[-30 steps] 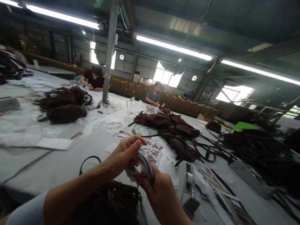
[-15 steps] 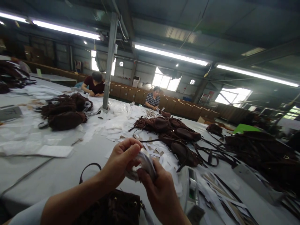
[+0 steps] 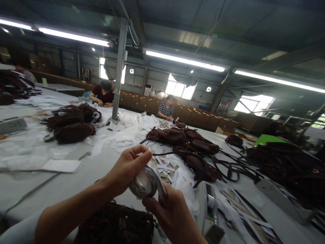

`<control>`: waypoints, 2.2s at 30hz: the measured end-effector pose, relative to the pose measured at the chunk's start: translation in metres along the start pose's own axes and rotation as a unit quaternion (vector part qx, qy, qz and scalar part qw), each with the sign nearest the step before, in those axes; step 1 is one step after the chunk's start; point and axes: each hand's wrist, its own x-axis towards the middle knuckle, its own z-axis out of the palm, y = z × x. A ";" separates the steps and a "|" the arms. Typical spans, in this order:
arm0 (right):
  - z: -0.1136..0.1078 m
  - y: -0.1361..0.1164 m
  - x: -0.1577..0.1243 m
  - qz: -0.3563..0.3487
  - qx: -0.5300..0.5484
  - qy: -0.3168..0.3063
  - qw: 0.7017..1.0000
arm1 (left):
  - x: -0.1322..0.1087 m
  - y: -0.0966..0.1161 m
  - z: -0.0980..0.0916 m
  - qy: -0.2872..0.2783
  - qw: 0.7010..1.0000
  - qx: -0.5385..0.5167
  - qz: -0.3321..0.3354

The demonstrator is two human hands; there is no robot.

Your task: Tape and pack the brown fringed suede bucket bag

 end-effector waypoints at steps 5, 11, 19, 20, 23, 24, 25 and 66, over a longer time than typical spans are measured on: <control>0.007 0.013 -0.001 -0.001 -0.006 0.054 0.999 | 0.003 -0.020 -0.002 0.041 0.997 -0.071 0.015; 0.003 0.016 0.000 -0.003 -0.218 -0.017 0.976 | 0.002 0.013 -0.010 -0.256 0.896 0.360 0.043; -0.021 0.010 0.026 -0.043 0.072 -0.001 0.996 | 0.025 -0.004 0.007 0.066 0.997 0.044 0.023; -0.020 0.015 0.028 -0.047 0.071 0.014 0.996 | 0.027 -0.010 0.007 0.097 0.995 -0.002 0.016; -0.014 0.032 0.031 -0.038 0.007 0.021 0.999 | 0.029 -0.021 -0.001 0.050 0.998 0.025 -0.006; -0.012 0.038 0.031 -0.037 -0.023 0.003 0.999 | 0.029 -0.021 -0.005 -0.019 0.996 0.085 -0.018; -0.010 0.042 0.031 -0.040 -0.051 -0.017 0.998 | 0.029 -0.019 -0.009 -0.101 0.982 0.156 -0.027; 0.057 0.138 0.019 0.085 0.100 -0.088 0.987 | 0.033 -0.131 -0.032 -0.160 0.954 0.157 -0.197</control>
